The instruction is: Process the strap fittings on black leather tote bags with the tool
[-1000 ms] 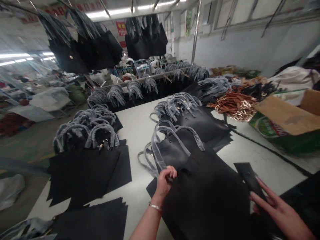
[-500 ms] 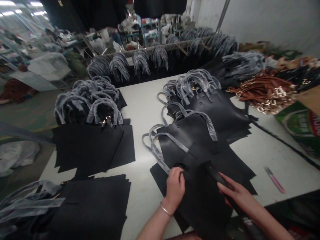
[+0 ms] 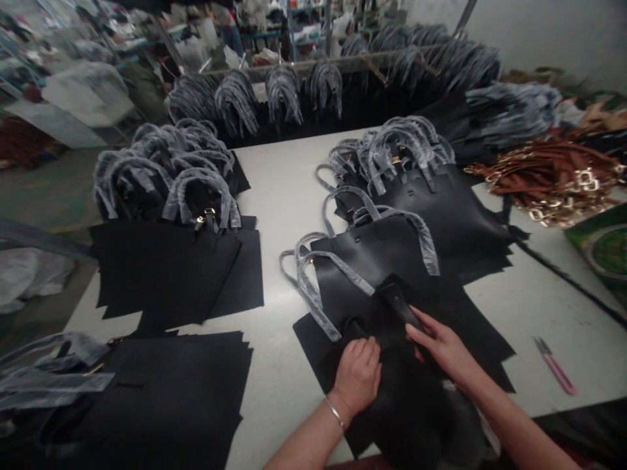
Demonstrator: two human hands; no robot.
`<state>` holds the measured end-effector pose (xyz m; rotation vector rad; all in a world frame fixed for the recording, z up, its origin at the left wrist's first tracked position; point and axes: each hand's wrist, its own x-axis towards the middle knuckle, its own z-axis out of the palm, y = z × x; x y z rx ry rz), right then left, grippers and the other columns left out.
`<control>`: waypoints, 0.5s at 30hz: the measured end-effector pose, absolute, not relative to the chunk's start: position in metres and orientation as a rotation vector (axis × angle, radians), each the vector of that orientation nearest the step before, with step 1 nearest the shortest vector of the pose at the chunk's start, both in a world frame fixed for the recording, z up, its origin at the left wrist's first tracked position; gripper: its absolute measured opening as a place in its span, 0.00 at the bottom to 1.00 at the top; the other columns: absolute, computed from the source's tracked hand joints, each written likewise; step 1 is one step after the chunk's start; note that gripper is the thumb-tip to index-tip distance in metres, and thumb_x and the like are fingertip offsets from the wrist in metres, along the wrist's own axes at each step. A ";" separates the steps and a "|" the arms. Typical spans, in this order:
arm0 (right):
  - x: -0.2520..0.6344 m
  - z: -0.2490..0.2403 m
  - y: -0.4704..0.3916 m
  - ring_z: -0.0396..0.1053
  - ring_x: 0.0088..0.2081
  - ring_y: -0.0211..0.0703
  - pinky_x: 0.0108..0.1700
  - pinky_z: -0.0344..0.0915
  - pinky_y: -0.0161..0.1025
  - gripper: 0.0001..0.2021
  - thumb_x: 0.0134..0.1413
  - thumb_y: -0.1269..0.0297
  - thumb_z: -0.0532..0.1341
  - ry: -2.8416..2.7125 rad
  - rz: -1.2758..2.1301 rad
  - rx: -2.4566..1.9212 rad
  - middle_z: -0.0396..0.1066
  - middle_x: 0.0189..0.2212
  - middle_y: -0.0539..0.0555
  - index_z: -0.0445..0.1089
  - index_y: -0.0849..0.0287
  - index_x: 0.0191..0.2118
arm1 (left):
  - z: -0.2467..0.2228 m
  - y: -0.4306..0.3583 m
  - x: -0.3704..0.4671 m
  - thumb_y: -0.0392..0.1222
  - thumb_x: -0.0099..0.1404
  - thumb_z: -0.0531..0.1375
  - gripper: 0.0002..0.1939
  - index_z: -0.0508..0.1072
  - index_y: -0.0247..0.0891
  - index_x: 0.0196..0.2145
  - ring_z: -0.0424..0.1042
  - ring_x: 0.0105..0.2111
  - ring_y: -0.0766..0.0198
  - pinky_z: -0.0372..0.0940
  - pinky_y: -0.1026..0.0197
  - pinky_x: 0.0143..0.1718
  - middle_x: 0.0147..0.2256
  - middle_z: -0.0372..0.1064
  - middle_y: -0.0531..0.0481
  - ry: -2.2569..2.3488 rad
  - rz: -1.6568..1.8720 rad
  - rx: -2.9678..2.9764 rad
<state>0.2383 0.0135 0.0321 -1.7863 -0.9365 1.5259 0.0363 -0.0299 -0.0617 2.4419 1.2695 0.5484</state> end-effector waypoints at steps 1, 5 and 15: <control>0.236 0.036 0.012 0.64 0.21 0.37 0.23 0.61 0.35 0.44 0.46 0.46 0.66 -0.957 1.514 -1.801 0.70 0.27 0.50 0.54 0.66 0.64 | -0.061 -0.030 0.036 0.39 0.69 0.50 0.20 0.64 0.32 0.56 0.63 0.53 0.55 0.57 0.52 0.57 0.55 0.63 0.41 1.260 0.548 2.455; 0.245 0.049 -0.010 0.63 0.19 0.36 0.21 0.59 0.34 0.45 0.46 0.45 0.65 -0.990 1.712 -1.864 0.69 0.26 0.49 0.52 0.65 0.65 | -0.061 -0.030 0.036 0.37 0.70 0.49 0.19 0.64 0.32 0.56 0.63 0.52 0.57 0.58 0.54 0.56 0.55 0.64 0.41 1.227 0.545 2.514; 0.214 0.032 -0.010 0.60 0.16 0.34 0.18 0.57 0.32 0.45 0.41 0.45 0.66 -0.986 1.950 -1.794 0.65 0.23 0.46 0.56 0.64 0.63 | -0.074 -0.037 0.032 0.34 0.70 0.48 0.18 0.63 0.28 0.55 0.64 0.53 0.59 0.60 0.58 0.53 0.49 0.68 0.41 0.953 0.545 2.596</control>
